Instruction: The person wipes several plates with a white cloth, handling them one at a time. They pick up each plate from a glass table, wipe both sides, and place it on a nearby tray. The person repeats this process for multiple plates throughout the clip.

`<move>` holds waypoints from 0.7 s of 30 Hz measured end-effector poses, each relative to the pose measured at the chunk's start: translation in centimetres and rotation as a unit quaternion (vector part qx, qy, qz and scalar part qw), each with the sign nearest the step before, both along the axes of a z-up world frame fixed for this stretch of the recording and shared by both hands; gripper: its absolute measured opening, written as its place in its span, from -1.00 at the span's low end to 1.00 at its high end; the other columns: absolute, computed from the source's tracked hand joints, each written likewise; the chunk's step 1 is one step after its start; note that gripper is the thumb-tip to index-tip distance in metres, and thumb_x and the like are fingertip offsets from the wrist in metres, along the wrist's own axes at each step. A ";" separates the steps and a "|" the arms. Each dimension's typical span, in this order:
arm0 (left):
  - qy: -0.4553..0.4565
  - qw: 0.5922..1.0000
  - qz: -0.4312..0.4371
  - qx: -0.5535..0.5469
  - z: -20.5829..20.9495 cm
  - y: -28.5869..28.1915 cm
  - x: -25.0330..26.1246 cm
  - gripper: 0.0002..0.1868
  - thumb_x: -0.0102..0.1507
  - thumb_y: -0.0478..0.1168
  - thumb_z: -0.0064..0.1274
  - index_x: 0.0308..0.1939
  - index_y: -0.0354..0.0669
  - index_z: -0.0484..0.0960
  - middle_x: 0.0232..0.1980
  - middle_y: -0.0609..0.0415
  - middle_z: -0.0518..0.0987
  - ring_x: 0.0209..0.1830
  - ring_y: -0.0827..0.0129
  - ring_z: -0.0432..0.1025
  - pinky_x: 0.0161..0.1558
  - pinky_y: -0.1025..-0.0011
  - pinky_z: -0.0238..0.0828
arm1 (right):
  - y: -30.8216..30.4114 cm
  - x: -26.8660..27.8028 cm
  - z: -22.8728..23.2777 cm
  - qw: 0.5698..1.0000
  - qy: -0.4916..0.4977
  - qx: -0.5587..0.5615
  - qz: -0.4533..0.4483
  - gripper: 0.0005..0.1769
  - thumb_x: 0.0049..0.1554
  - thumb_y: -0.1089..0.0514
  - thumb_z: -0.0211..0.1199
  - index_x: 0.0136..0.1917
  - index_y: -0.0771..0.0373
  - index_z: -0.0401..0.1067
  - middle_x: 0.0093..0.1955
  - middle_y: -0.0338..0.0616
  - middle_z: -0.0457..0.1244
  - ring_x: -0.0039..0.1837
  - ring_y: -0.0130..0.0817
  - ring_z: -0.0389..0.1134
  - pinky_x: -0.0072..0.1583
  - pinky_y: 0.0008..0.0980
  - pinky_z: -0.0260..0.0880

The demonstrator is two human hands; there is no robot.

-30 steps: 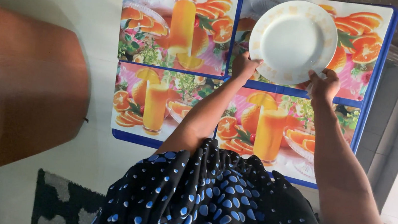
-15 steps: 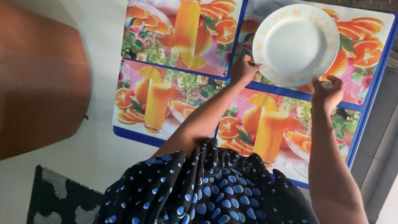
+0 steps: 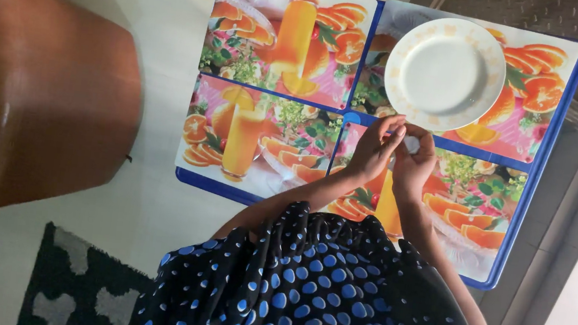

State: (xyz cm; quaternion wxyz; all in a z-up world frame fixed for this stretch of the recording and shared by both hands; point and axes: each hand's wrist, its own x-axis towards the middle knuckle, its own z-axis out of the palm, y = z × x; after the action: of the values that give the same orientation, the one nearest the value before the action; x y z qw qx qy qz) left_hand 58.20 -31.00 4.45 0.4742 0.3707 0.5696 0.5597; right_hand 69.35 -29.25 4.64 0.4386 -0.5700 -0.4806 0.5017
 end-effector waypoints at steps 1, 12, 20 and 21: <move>-0.004 1.000 -0.014 0.018 1.0 -0.4 -0.5 -0.50 0.47 0.08 -0.07 0.32 -0.21 0.45 0.20 -0.10 0.55 0.20 0.20 0.48 0.12 0.30 0.45 | -0.2 -0.6 0.4 0.999 0.022 0.017 0.023 -0.78 0.24 0.40 0.30 0.16 0.31 0.41 0.02 -0.28 0.32 0.04 -0.56 0.34 0.09 -0.55 0.39; 0.101 0.984 -0.034 0.143 10.1 -3.0 -7.4 -0.13 0.39 0.20 0.04 0.60 -0.23 0.13 0.62 -0.21 0.22 0.64 0.02 0.18 0.56 0.19 0.17 | -1.8 -7.4 11.8 0.974 -0.114 0.114 0.158 -0.48 0.23 0.29 0.22 0.44 0.33 0.26 0.28 -0.04 0.32 0.16 -0.46 0.38 0.12 -0.50 0.43; 0.077 0.974 -0.040 0.208 12.5 -8.8 -13.8 0.01 0.39 0.21 0.07 0.67 -0.29 -0.06 0.73 -0.25 0.00 0.72 0.02 -0.06 0.69 0.19 -0.01 | -6.4 -14.1 16.8 0.893 -0.210 0.286 0.277 -0.02 0.23 0.25 0.34 0.72 0.32 -0.17 0.74 0.22 -0.15 0.76 0.13 -0.08 0.64 -0.07 0.15; 0.081 0.974 -0.033 0.207 13.2 -10.0 -15.2 0.01 0.39 0.21 0.07 0.67 -0.29 -0.06 0.73 -0.25 0.00 0.72 0.02 -0.06 0.69 0.19 -0.01 | -7.3 -15.3 17.2 0.891 -0.205 0.288 0.283 -0.02 0.23 0.25 0.34 0.72 0.32 -0.17 0.74 0.22 -0.15 0.76 0.13 -0.08 0.64 -0.07 0.15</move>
State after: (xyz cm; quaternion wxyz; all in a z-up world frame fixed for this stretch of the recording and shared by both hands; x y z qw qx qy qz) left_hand 43.03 -40.97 17.63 0.3577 0.5232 0.4652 0.6179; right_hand 54.00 -36.53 21.85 0.3142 -0.3486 -0.8245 0.3162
